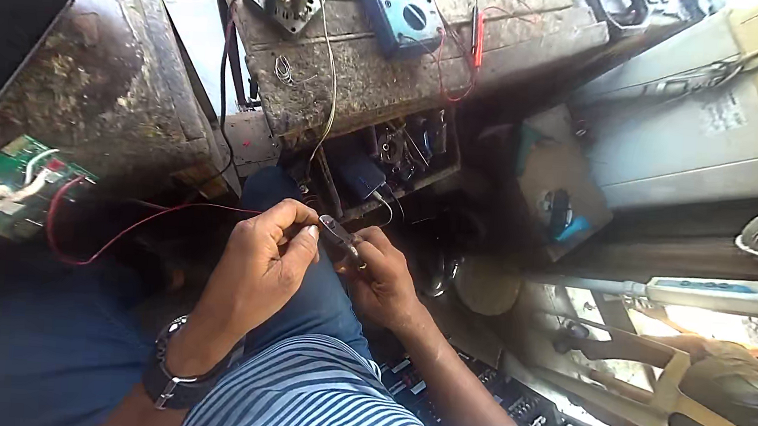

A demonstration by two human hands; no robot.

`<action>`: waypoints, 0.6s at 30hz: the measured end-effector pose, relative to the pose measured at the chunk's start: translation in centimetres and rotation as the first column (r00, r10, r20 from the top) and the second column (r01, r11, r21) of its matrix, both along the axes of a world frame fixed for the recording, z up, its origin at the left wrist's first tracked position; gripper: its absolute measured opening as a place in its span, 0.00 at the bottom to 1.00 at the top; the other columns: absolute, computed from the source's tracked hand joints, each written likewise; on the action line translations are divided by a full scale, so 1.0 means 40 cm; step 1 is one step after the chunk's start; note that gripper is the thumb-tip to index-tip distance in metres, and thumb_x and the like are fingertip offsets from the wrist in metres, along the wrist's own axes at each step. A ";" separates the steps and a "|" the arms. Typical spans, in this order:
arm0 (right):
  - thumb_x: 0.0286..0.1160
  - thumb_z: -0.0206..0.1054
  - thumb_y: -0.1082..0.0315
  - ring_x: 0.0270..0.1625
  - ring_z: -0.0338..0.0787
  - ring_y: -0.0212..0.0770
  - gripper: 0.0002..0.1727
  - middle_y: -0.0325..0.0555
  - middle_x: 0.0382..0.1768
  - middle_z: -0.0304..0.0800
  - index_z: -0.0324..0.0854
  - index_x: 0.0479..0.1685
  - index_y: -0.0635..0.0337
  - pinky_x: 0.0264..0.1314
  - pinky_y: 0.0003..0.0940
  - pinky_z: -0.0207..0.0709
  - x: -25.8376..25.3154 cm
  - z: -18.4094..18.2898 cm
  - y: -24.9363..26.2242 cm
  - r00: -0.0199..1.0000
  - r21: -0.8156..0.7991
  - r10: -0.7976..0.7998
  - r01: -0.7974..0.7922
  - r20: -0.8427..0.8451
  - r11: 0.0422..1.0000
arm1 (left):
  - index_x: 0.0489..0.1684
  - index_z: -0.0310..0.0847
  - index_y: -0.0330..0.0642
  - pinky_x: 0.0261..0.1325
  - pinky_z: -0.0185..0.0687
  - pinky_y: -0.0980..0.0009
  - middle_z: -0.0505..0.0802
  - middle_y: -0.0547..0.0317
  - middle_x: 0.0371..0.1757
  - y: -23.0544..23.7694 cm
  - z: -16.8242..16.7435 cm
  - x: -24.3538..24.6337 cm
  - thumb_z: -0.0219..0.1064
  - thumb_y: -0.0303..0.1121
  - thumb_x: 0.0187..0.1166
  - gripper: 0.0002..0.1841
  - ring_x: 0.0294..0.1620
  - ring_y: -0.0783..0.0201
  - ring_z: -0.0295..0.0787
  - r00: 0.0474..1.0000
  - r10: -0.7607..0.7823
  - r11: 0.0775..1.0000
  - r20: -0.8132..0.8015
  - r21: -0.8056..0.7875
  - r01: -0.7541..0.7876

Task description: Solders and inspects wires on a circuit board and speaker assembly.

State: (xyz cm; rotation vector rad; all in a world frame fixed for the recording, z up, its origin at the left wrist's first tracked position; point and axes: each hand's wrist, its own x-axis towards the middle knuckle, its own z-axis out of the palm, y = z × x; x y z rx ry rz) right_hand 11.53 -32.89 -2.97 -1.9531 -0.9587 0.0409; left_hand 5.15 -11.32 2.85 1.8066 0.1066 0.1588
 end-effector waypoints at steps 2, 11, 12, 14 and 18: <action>0.83 0.69 0.61 0.39 0.84 0.36 0.12 0.48 0.42 0.82 0.84 0.37 0.62 0.40 0.31 0.83 -0.004 -0.004 0.000 1.000 -0.011 0.011 -0.011 -0.021 1.000 | 0.49 0.86 0.49 0.21 0.81 0.76 0.89 0.70 0.25 0.003 -0.003 0.000 0.55 0.35 0.87 0.11 0.20 0.72 0.84 0.999 -0.019 0.998 -0.047 0.052 0.021; 0.89 0.62 0.58 0.37 0.87 0.30 0.19 0.48 0.46 0.91 0.84 0.49 0.69 0.39 0.27 0.83 -0.077 -0.028 0.023 0.707 0.359 0.257 -0.004 -0.659 0.933 | 0.26 0.81 0.52 0.17 0.61 0.79 0.76 0.73 0.18 -0.013 -0.033 0.012 0.54 0.33 0.85 0.14 0.16 0.78 0.67 0.999 0.035 0.972 -0.021 0.232 -0.029; 0.89 0.61 0.55 0.35 0.87 0.31 0.19 0.49 0.46 0.92 0.84 0.47 0.66 0.37 0.28 0.82 -0.084 -0.024 0.024 0.586 0.439 0.343 0.025 -0.734 0.898 | 0.27 0.82 0.51 0.18 0.61 0.80 0.77 0.73 0.19 -0.013 -0.037 0.011 0.54 0.32 0.84 0.14 0.17 0.78 0.68 0.999 0.039 0.976 -0.014 0.213 -0.035; 0.89 0.60 0.52 0.36 0.88 0.33 0.21 0.52 0.49 0.92 0.85 0.44 0.63 0.36 0.29 0.81 -0.089 -0.017 0.024 0.465 0.521 0.441 0.054 -0.768 0.852 | 0.29 0.83 0.50 0.19 0.63 0.80 0.79 0.73 0.20 -0.013 -0.044 0.010 0.53 0.32 0.85 0.14 0.17 0.78 0.69 0.999 0.044 0.983 -0.013 0.180 -0.041; 0.88 0.60 0.54 0.43 0.91 0.36 0.19 0.48 0.50 0.93 0.87 0.51 0.62 0.44 0.33 0.86 -0.032 0.025 -0.015 0.760 0.239 0.094 0.082 -0.643 0.968 | 0.43 0.86 0.49 0.18 0.70 0.76 0.79 0.71 0.19 -0.013 -0.045 0.008 0.49 0.35 0.89 0.16 0.16 0.74 0.73 0.999 0.023 0.988 -0.045 0.151 -0.016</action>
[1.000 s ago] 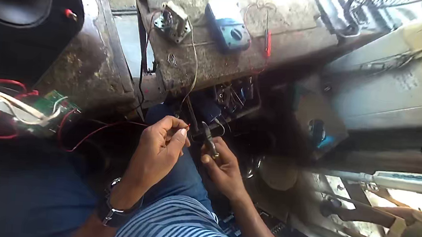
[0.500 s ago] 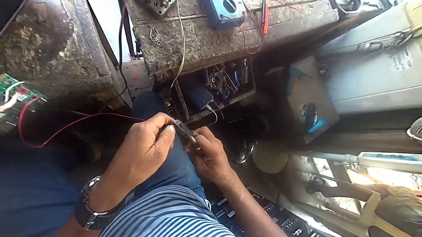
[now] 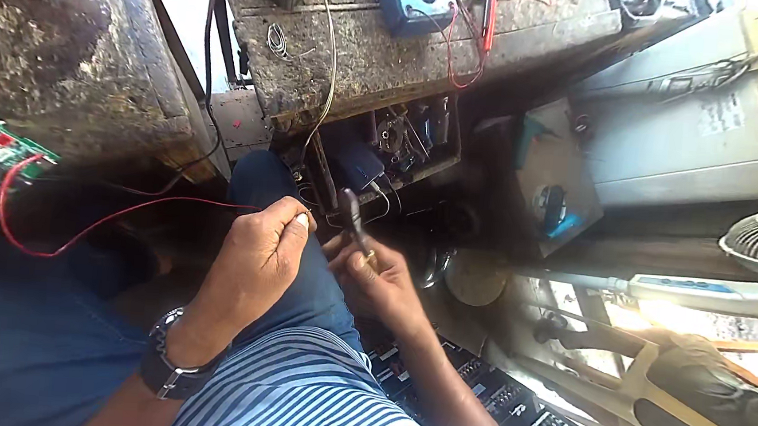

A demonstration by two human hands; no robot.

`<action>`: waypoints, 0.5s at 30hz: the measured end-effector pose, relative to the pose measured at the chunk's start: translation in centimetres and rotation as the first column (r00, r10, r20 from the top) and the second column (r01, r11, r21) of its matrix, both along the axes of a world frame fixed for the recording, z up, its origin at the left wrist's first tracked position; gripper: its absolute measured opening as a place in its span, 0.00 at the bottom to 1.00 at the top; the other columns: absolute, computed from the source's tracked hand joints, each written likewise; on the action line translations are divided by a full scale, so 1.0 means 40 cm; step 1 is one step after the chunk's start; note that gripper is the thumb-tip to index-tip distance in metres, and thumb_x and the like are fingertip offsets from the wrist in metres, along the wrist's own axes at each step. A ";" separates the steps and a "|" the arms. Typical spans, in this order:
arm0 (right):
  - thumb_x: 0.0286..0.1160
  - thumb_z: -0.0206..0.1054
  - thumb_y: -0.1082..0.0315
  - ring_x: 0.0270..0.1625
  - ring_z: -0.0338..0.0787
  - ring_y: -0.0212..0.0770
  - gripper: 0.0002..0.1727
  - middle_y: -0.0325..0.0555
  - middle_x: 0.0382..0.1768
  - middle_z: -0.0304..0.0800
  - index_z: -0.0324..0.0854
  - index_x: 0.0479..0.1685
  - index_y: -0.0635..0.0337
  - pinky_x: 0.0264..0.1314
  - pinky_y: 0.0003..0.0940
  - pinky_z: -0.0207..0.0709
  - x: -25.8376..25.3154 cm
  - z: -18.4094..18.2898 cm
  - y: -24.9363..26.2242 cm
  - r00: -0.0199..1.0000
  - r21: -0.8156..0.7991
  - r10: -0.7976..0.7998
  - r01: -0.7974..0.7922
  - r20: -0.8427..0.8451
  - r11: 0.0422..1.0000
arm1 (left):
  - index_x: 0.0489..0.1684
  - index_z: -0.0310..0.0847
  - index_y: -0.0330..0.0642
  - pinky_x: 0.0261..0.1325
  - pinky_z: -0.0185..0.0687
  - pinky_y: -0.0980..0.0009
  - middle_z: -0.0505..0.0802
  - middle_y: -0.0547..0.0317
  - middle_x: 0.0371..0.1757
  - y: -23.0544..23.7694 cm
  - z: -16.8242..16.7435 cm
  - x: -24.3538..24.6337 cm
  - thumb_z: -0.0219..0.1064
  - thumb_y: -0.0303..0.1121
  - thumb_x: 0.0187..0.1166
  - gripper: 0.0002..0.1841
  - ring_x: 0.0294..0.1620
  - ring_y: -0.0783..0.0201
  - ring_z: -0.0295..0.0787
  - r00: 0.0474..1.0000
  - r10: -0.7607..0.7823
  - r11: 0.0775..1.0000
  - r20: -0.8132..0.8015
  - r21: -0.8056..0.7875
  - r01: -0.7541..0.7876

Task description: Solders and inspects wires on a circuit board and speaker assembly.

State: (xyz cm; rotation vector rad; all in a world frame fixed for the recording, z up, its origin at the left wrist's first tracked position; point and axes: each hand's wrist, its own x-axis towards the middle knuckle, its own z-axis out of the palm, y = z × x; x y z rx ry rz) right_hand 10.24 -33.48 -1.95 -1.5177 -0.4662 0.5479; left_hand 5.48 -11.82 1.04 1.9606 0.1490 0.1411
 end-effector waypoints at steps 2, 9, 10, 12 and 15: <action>0.83 0.66 0.58 0.41 0.88 0.32 0.13 0.41 0.49 0.90 0.88 0.49 0.57 0.41 0.31 0.85 0.070 0.029 -0.040 0.959 -0.312 -0.072 0.160 0.274 0.937 | 0.48 0.86 0.48 0.20 0.73 0.76 0.81 0.71 0.22 0.002 0.004 -0.001 0.48 0.36 0.90 0.16 0.18 0.74 0.75 1.000 -0.024 1.000 0.003 -0.001 0.024; 0.77 0.71 0.48 0.50 0.87 0.57 0.24 0.59 0.48 0.84 0.87 0.47 0.64 0.51 0.60 0.82 0.330 0.033 -0.125 0.813 -0.716 -0.006 0.516 0.582 0.469 | 0.54 0.85 0.49 0.29 0.85 0.76 0.91 0.72 0.31 0.004 0.008 0.001 0.50 0.38 0.88 0.15 0.27 0.75 0.87 0.998 -0.067 0.998 -0.010 -0.010 0.067; 0.76 0.72 0.49 0.53 0.87 0.58 0.24 0.60 0.50 0.83 0.87 0.50 0.64 0.54 0.59 0.82 0.362 0.019 -0.123 0.805 -0.708 -0.014 0.530 0.593 0.466 | 0.54 0.85 0.49 0.31 0.87 0.76 0.91 0.72 0.32 0.005 0.005 0.002 0.50 0.39 0.88 0.15 0.28 0.76 0.88 0.998 -0.070 0.998 -0.011 -0.010 0.070; 0.74 0.73 0.52 0.62 0.85 0.59 0.24 0.62 0.58 0.83 0.87 0.58 0.62 0.64 0.58 0.81 0.411 -0.009 -0.110 0.771 -0.662 -0.025 0.563 0.636 0.494 | 0.55 0.85 0.47 0.34 0.89 0.77 0.93 0.72 0.34 0.007 -0.002 0.005 0.49 0.40 0.89 0.17 0.31 0.76 0.90 0.997 -0.079 0.997 0.007 0.001 0.079; 0.75 0.71 0.53 0.72 0.79 0.59 0.24 0.57 0.67 0.84 0.88 0.65 0.55 0.75 0.56 0.73 0.451 -0.029 -0.091 0.648 -0.547 -0.026 0.664 0.762 0.509 | 0.58 0.85 0.44 0.40 0.95 0.74 0.95 0.70 0.41 0.018 -0.006 0.008 0.47 0.38 0.92 0.18 0.37 0.73 0.94 0.991 -0.115 0.993 0.062 -0.013 0.116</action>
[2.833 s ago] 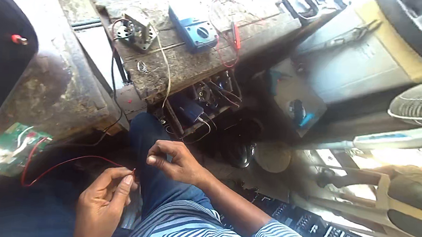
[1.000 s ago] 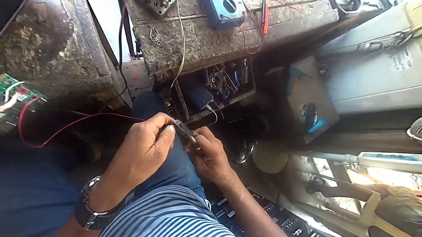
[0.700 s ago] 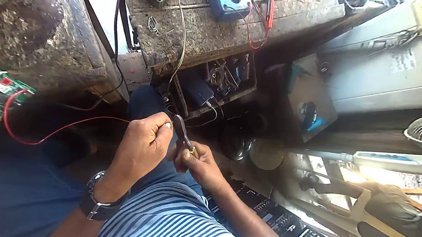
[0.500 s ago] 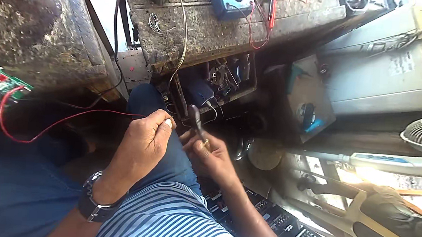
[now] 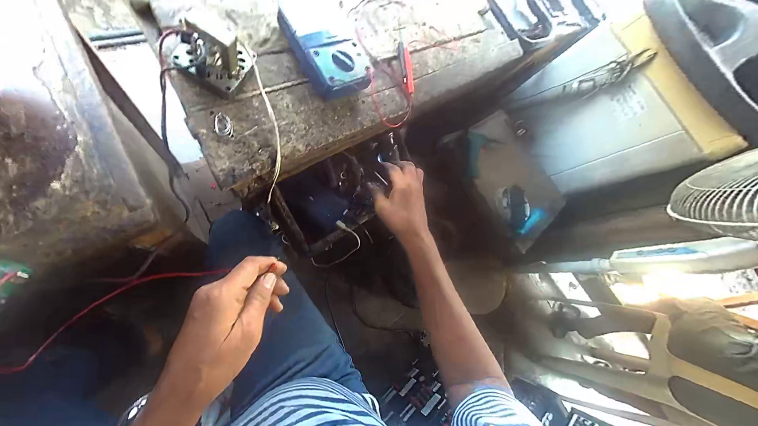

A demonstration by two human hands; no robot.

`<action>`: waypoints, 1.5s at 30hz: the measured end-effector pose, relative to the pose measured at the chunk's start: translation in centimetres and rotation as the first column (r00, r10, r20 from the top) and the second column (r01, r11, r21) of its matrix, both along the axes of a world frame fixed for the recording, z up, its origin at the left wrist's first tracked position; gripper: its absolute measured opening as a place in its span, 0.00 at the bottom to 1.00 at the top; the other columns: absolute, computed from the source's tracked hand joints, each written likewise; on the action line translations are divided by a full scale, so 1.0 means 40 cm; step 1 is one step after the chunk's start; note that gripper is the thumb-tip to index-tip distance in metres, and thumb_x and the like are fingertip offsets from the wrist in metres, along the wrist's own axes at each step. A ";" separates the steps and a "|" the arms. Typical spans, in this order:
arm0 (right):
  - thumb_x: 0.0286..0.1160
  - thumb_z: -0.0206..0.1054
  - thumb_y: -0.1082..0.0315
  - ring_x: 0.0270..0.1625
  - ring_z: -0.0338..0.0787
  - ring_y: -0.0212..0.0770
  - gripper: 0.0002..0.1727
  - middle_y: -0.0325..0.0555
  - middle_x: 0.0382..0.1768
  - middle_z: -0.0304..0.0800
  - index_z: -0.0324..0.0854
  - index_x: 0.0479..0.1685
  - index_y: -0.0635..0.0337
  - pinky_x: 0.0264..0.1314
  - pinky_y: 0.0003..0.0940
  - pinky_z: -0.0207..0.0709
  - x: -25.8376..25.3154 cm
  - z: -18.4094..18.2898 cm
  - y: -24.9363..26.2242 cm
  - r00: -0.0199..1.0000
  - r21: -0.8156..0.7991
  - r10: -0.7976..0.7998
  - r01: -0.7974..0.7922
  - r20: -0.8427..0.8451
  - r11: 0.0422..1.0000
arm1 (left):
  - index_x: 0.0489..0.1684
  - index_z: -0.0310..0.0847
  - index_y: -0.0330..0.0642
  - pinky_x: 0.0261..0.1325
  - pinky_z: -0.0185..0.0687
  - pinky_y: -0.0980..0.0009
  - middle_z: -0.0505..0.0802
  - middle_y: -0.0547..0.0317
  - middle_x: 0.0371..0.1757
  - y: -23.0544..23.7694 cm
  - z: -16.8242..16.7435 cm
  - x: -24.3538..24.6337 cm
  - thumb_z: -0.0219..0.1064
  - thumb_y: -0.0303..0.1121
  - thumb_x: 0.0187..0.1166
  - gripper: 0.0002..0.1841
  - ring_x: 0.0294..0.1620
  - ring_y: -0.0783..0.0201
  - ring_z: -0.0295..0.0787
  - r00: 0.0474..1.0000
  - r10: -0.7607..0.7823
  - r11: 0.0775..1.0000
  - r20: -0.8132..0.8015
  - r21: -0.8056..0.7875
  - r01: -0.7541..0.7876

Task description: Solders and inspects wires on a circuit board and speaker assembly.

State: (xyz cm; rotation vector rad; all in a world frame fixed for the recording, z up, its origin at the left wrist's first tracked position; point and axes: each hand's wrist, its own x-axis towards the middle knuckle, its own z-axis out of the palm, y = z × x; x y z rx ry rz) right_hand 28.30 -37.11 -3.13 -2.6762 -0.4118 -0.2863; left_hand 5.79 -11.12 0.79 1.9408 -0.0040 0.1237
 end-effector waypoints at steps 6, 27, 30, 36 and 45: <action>0.86 0.60 0.54 0.58 0.85 0.50 0.18 0.48 0.45 0.89 0.90 0.41 0.57 0.63 0.47 0.78 0.098 0.012 -0.060 0.902 0.219 -0.323 0.267 0.287 0.939 | 0.66 0.70 0.34 0.37 0.98 0.62 0.97 0.53 0.49 0.025 0.027 0.012 0.51 0.32 0.92 0.14 0.39 0.55 0.98 0.997 0.028 0.989 0.073 -0.145 -0.017; 0.79 0.63 0.48 0.84 0.70 0.66 0.44 0.74 0.82 0.67 0.59 0.86 0.73 0.84 0.62 0.65 0.103 -0.132 -0.848 0.366 0.059 -0.889 0.929 -0.275 0.364 | 0.47 0.90 0.36 0.41 0.88 0.78 0.93 0.62 0.42 0.133 0.080 0.091 0.72 0.29 0.76 0.08 0.37 0.76 0.89 0.881 0.327 0.904 0.342 0.160 -0.397; 0.80 0.64 0.50 0.85 0.72 0.59 0.43 0.71 0.80 0.72 0.62 0.84 0.77 0.88 0.51 0.63 0.110 -0.112 -0.857 0.396 0.085 -0.864 0.917 -0.311 0.390 | 0.48 0.90 0.38 0.49 0.89 0.76 0.92 0.57 0.47 0.142 0.094 0.129 0.71 0.30 0.79 0.08 0.44 0.73 0.90 0.874 0.318 0.859 0.369 0.278 -0.430; 0.72 0.75 0.54 0.68 0.86 0.52 0.49 0.66 0.75 0.76 0.56 0.88 0.71 0.70 0.46 0.79 0.140 -0.145 -0.940 0.353 0.283 -0.842 0.926 -0.408 0.251 | 0.46 0.86 0.37 0.62 0.84 0.63 0.90 0.50 0.54 0.114 0.100 0.224 0.65 0.29 0.84 0.06 0.58 0.59 0.87 0.870 0.211 0.802 0.446 0.430 -0.415; 0.77 0.66 0.52 0.57 0.87 0.56 0.39 0.69 0.68 0.79 0.65 0.81 0.71 0.59 0.56 0.80 0.151 -0.118 -0.935 0.345 0.106 -0.831 0.937 -0.436 0.333 | 0.59 0.82 0.29 0.85 0.69 0.53 0.90 0.41 0.65 0.088 0.038 0.307 0.57 0.25 0.87 0.13 0.80 0.44 0.77 0.898 0.175 0.714 0.404 0.576 -0.398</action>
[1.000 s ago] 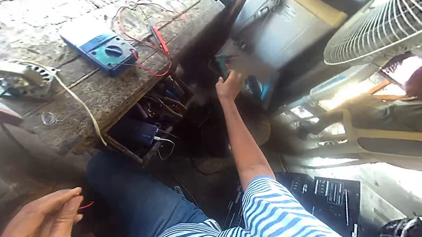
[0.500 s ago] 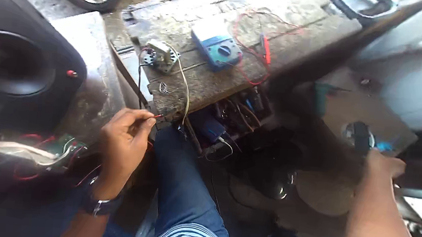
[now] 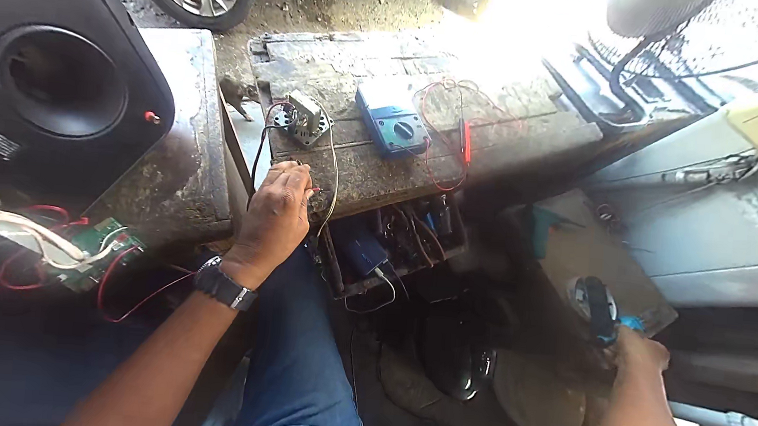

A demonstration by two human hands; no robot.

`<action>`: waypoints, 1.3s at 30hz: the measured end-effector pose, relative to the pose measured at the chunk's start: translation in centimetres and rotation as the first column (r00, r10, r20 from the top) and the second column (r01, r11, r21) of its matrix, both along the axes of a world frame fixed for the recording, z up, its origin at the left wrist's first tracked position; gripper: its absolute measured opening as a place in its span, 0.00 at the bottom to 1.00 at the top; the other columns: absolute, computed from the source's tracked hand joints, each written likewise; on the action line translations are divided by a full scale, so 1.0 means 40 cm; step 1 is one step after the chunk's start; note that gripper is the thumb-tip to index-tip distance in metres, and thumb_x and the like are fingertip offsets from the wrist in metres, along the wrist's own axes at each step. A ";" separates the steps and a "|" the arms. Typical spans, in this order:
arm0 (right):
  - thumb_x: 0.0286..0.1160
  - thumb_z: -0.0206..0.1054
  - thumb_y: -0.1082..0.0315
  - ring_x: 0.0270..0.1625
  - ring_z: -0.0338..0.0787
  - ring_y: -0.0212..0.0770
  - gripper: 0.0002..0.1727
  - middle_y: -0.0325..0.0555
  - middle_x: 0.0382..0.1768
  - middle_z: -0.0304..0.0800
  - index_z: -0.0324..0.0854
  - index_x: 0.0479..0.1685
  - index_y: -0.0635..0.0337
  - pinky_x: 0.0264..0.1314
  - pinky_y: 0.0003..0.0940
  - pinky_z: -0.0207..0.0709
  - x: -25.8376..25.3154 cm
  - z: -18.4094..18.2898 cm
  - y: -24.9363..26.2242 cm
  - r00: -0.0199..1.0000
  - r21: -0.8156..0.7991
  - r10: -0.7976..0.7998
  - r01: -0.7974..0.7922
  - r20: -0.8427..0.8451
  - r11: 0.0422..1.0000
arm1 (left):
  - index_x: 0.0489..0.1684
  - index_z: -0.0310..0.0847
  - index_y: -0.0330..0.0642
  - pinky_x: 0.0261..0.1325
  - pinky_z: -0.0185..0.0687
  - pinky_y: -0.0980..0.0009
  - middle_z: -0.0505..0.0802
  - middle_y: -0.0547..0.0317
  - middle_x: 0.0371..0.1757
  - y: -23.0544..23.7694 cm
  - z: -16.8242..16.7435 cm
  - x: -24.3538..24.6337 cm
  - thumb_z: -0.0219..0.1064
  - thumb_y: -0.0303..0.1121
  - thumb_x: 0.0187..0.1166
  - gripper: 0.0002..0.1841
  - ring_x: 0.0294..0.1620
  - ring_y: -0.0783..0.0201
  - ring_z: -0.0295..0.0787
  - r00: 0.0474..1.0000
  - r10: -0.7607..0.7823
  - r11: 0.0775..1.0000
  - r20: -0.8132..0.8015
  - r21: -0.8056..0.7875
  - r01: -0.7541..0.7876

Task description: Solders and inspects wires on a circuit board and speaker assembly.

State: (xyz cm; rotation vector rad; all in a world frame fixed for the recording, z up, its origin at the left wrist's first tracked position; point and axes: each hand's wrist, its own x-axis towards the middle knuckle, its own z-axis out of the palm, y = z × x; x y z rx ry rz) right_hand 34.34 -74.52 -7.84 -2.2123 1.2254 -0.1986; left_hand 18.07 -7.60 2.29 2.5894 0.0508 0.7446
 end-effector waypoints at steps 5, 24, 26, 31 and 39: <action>0.81 0.61 0.58 0.78 0.79 0.63 0.33 0.73 0.75 0.76 0.69 0.78 0.77 0.77 0.61 0.72 0.002 -0.009 -0.060 0.968 -0.135 0.114 -0.146 -0.225 0.980 | 0.60 0.83 0.31 0.78 0.76 0.55 0.91 0.45 0.65 0.023 0.010 -0.002 0.59 0.26 0.87 0.12 0.73 0.49 0.84 1.000 -0.027 0.999 -0.013 -0.032 0.027; 0.92 0.51 0.64 0.34 0.90 0.28 0.22 0.44 0.38 0.89 0.73 0.69 0.77 0.36 0.29 0.89 -0.523 0.183 0.715 0.501 -0.266 0.726 -0.704 0.471 0.658 | 0.53 0.84 0.32 0.84 0.71 0.56 0.90 0.45 0.66 0.055 -0.052 -0.017 0.58 0.27 0.87 0.11 0.79 0.51 0.79 0.985 -0.131 0.977 0.116 -0.153 0.148; 0.90 0.57 0.63 0.40 0.93 0.27 0.18 0.41 0.44 0.93 0.80 0.62 0.70 0.40 0.25 0.90 -0.544 0.209 0.860 0.368 -0.241 0.777 -0.806 0.511 0.541 | 0.51 0.84 0.31 0.84 0.70 0.56 0.91 0.43 0.64 0.052 -0.051 -0.017 0.58 0.27 0.87 0.10 0.78 0.48 0.79 0.981 -0.141 0.974 0.134 -0.158 0.162; 0.82 0.66 0.68 0.41 0.92 0.30 0.15 0.44 0.48 0.94 0.87 0.61 0.66 0.42 0.25 0.90 -0.485 0.234 1.022 0.155 -0.301 0.815 -0.878 0.559 0.373 | 0.50 0.84 0.32 0.81 0.73 0.55 0.92 0.43 0.58 0.045 -0.030 -0.015 0.58 0.29 0.88 0.10 0.74 0.47 0.83 0.987 -0.112 0.984 0.114 -0.124 0.126; 0.82 0.67 0.68 0.33 0.90 0.30 0.13 0.42 0.40 0.95 0.90 0.58 0.62 0.33 0.24 0.88 -0.430 0.244 1.070 0.178 -0.227 0.820 -0.910 0.545 0.348 | 0.50 0.85 0.34 0.75 0.75 0.54 0.92 0.48 0.60 0.047 -0.024 -0.003 0.57 0.27 0.87 0.10 0.71 0.48 0.82 0.989 -0.113 0.987 0.091 -0.108 0.123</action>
